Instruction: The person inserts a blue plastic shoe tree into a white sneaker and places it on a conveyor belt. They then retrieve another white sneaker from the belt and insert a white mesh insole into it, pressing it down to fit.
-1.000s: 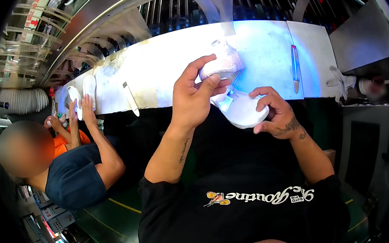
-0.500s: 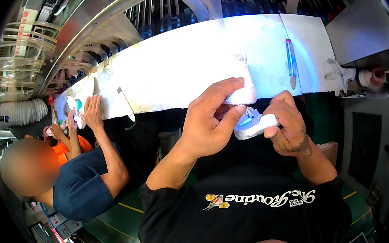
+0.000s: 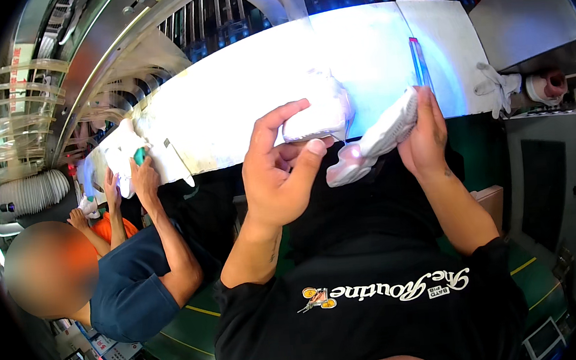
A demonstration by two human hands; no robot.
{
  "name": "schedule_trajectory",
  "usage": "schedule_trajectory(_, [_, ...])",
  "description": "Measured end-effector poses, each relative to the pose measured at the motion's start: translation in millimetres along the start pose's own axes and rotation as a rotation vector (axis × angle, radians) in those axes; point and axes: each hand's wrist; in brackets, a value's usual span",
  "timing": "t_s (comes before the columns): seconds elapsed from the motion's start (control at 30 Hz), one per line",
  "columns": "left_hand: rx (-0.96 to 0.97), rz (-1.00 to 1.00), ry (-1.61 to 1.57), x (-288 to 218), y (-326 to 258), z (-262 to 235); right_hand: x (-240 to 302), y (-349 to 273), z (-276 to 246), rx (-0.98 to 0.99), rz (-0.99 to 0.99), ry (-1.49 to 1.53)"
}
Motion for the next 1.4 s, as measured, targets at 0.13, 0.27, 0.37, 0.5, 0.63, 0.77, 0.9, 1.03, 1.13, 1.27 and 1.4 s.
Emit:
schedule_trajectory(0.13, [-0.094, -0.009, -0.035, 1, 5, -2, -26, 38, -24, -0.040, -0.372, -0.816])
schedule_trajectory(0.27, [-0.139, -0.024, -0.026, 3, 14, -8, -18, 43, -26, 0.038, -0.589, -1.223])
schedule_trajectory(0.37, [-0.156, -0.048, -0.054, 3, 19, -7, 1, 50, -22, 0.295, -1.207, -1.544])
schedule_trajectory(0.5, [-0.143, -0.051, -0.057, 1, 24, -3, 21, 26, -3, 0.778, -1.043, -1.826])
schedule_trajectory(0.63, [-0.093, -0.050, -0.044, -1, 29, -7, 29, 22, -2, 0.743, -0.610, -1.542])
schedule_trajectory(0.77, [-0.019, -0.091, -0.098, -4, 38, -19, 16, 36, -31, 0.580, -0.304, -1.081])
schedule_trajectory(0.9, [0.083, 0.177, -0.035, 24, 35, -28, -22, 14, -29, 0.380, 0.356, 0.040])
schedule_trajectory(1.03, [0.093, 0.184, -0.191, 23, 28, -14, -49, -34, -27, 0.525, 0.462, 0.169])
schedule_trajectory(1.13, [0.127, 0.151, -0.100, 14, 29, -5, -83, -52, -41, 0.341, 0.660, 0.473])
schedule_trajectory(1.27, [0.104, 0.151, -0.093, 16, 25, 6, -78, -65, -24, 0.397, 0.976, 0.331])
schedule_trajectory(1.4, [0.145, 0.179, -0.071, 15, 21, 8, -66, -50, -18, 0.591, 0.933, 0.052])
Point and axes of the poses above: each hand's wrist, its own y-axis towards the middle knuckle, its own z-axis out of the palm, x = y × z, and after that the axes turned 3 degrees about -y, right-handed
